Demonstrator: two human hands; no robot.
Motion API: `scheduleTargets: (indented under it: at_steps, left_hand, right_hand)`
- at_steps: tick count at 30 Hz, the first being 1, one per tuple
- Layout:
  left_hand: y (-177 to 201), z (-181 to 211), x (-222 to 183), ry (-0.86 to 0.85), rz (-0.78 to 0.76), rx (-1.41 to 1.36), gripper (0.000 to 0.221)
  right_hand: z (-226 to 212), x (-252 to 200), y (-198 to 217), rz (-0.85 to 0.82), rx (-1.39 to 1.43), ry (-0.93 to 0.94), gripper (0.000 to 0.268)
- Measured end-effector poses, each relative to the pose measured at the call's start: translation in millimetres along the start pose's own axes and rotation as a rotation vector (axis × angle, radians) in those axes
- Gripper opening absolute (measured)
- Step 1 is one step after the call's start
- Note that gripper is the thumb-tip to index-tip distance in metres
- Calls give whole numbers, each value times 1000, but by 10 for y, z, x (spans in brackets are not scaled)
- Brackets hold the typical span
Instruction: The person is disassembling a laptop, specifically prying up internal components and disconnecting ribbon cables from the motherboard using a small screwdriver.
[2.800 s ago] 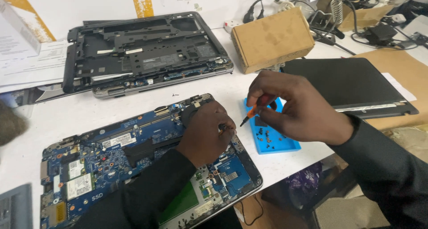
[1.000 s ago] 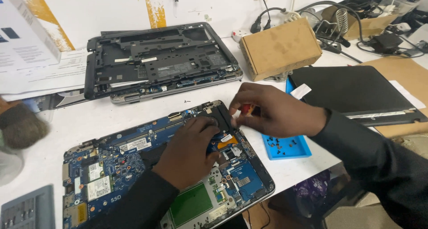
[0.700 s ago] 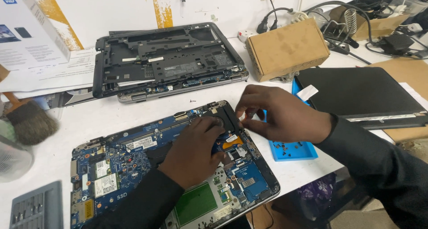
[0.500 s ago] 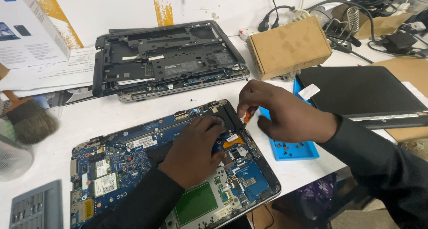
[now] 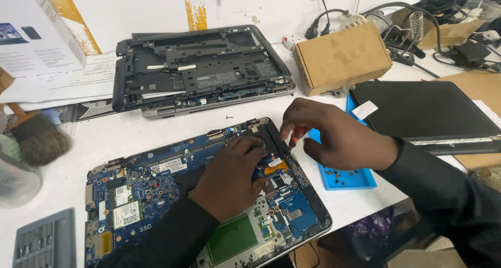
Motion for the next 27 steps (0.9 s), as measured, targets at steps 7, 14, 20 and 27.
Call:
scheduleTargets:
  at_steps: [7, 14, 20, 27]
  left_hand:
    - [-14, -12, -6, -26, 24, -5, 57]
    - [-121, -78, -27, 32, -62, -120, 58]
    - [-96, -72, -18, 54, -75, -103, 59]
    - [-63, -55, 13, 32, -58, -40, 57]
  right_hand:
    - [23, 16, 83, 110, -46, -57, 12]
    - [-176, -110, 565, 274, 70, -96, 10]
    - [-197, -305, 912, 342, 115, -135, 10]
    - [219, -956, 1056, 595, 224, -157, 14]
Point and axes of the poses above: each hand's wrist, its own x-axis towards the middle knuckle, its own y-axis out of the back of the hand, z = x × y, the point moved 7 cm from there along x, towards the middle knuckle, and after that the axes turned 8 degrees about -y, right-handed, at the moved point
